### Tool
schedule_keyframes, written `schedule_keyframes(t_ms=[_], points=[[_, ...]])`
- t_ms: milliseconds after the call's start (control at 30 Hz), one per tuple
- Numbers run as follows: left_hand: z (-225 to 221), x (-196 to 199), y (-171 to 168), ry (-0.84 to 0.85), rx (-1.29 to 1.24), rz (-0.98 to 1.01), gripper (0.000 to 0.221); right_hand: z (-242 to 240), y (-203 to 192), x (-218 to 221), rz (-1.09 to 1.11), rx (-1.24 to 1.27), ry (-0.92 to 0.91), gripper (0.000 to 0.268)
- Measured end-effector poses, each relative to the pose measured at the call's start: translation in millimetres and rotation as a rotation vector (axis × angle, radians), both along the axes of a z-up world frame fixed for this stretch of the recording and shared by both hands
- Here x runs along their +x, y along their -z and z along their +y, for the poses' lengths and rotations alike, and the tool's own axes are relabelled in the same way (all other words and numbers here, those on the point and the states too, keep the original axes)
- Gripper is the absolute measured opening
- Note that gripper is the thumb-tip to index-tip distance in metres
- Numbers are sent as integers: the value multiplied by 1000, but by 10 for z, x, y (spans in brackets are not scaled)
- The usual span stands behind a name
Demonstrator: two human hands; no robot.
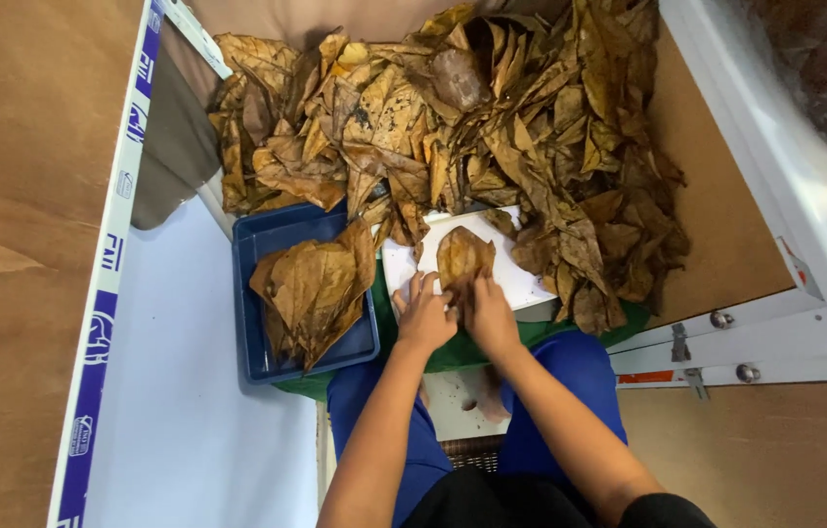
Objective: Smoothing out dried leaves on a flat surface and stacking them into a tray for processing.
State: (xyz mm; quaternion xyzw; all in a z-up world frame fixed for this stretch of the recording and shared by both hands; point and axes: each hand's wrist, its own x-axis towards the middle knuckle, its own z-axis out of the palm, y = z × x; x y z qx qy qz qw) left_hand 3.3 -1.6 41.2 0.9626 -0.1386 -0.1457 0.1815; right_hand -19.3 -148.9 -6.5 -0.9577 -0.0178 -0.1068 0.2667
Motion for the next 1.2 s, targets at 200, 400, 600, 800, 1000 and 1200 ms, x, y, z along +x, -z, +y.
schedule_keyframes(t_ms=[200, 400, 600, 800, 1000, 1200], points=[[-63, -150, -240, 13, 7, -21, 41, -241, 196, 583, -58, -53, 150, 28], [-89, -164, -127, 6, -41, -35, 32, -293, 7, 897, 8, -207, 170, 21], [-81, -148, -123, 2, -30, -31, 41, -326, -515, 993, 205, 74, 180, 35], [-19, -144, -219, -89, -121, 39, 47, -353, -863, 644, 134, 460, 191, 44], [39, -153, -315, -94, -120, 95, 58, -66, -681, -196, 111, 308, -70, 15], [70, -176, -417, -87, -183, 141, 66, 48, -260, -78, 50, 58, -75, 20]])
